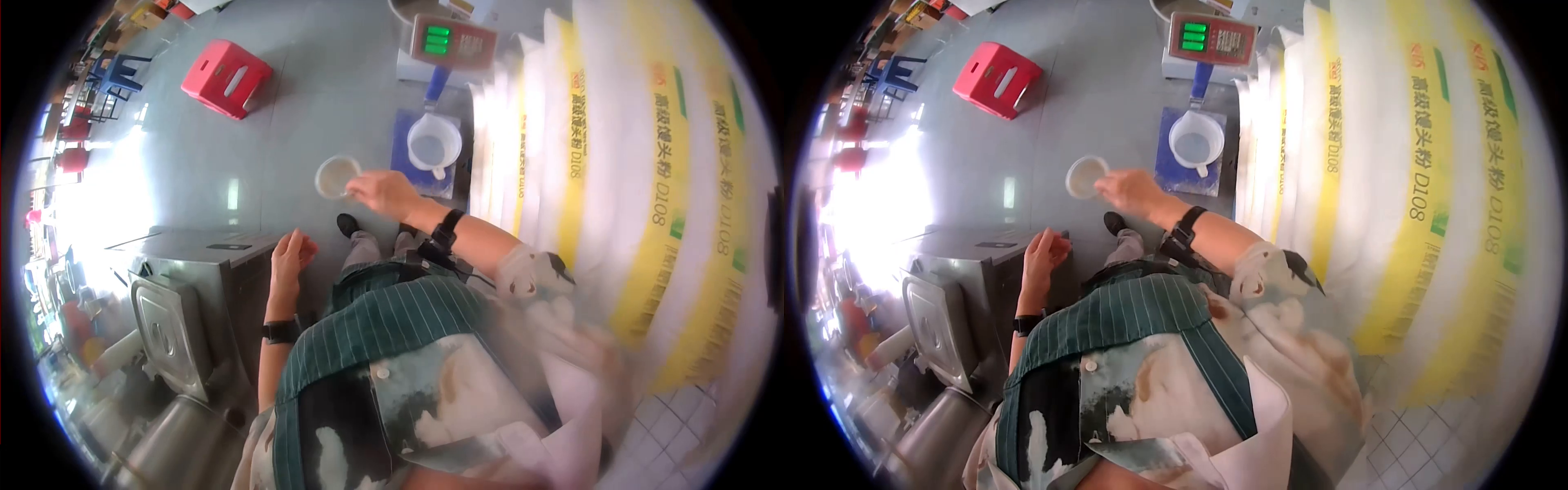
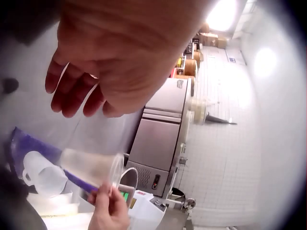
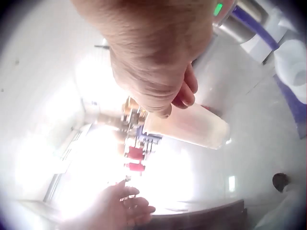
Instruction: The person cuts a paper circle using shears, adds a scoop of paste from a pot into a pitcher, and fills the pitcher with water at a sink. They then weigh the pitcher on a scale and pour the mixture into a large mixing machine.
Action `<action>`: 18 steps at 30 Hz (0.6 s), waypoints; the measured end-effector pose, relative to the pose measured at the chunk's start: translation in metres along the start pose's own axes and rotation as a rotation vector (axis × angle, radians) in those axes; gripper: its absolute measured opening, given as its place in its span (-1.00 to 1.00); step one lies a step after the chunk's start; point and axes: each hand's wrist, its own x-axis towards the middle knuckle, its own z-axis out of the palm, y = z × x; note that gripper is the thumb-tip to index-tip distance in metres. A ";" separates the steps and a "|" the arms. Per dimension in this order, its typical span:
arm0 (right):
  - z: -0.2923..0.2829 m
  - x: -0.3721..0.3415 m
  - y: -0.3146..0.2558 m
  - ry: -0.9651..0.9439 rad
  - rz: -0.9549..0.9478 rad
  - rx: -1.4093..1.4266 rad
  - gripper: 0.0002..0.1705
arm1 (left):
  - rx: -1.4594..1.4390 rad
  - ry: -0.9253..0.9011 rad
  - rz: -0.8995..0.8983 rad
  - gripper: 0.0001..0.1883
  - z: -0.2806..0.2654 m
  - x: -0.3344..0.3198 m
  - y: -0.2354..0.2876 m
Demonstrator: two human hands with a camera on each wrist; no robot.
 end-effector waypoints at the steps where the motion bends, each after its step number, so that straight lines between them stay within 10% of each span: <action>1: 0.011 0.002 -0.010 -0.003 0.001 0.015 -0.88 | -0.040 0.007 0.002 -0.71 0.005 -0.005 0.001; 18: 0.117 -0.003 -0.211 -0.418 -0.846 0.086 -0.91 | -0.509 0.177 0.109 -0.76 -0.114 -0.147 -0.152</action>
